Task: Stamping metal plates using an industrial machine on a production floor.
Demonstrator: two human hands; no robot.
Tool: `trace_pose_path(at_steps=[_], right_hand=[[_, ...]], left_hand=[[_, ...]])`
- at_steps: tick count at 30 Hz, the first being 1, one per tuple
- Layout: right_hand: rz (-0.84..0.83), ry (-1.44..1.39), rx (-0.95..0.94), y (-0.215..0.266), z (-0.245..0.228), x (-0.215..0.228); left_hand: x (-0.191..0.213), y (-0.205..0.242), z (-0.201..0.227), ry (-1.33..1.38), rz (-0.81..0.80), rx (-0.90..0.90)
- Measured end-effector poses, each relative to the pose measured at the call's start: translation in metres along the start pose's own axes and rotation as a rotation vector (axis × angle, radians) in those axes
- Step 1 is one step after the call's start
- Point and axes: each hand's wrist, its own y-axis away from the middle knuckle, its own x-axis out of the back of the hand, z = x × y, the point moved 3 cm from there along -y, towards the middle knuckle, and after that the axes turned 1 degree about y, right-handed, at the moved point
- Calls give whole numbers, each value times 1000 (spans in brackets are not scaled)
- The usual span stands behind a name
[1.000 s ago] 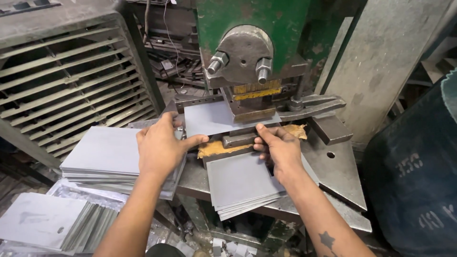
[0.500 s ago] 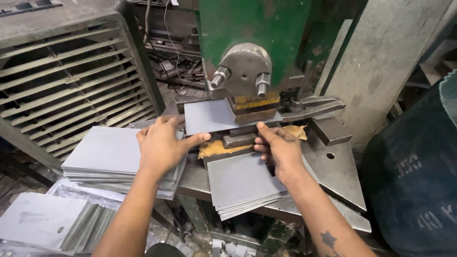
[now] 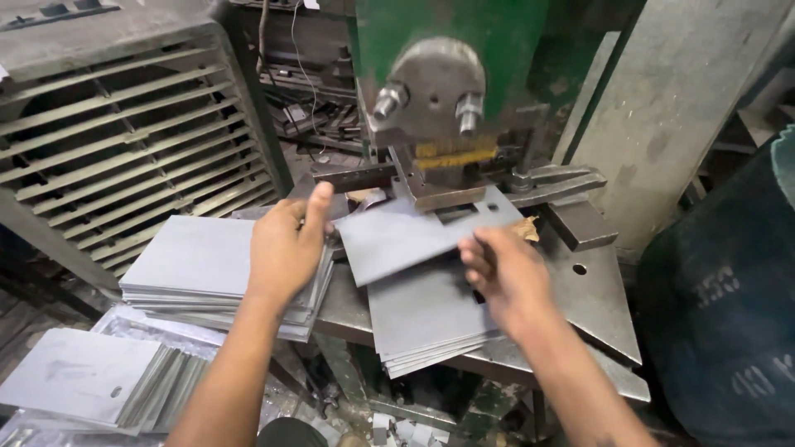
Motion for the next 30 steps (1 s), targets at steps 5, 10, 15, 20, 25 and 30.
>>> trace_pose_path(at_steps=[5,10,15,20,25,30], right_hand=[[137,4,127,61,26,43],[178,-15,133,77,44,69],[193,260,-20,75,46,72],[122,299,-29,81,52,57],[-126,331,-7,96,61,9],[-425,258,-44,114,68,-52]], left_hand=[[-3,1,-9,-18,130,-25],[12,1,-1,45,167,70],[43,-13,-46,326,97,248],[89,-23,-104,-207,75,307],[73,-3,-68,-684,-317,556],[28,19,-25,-666,-414,410]])
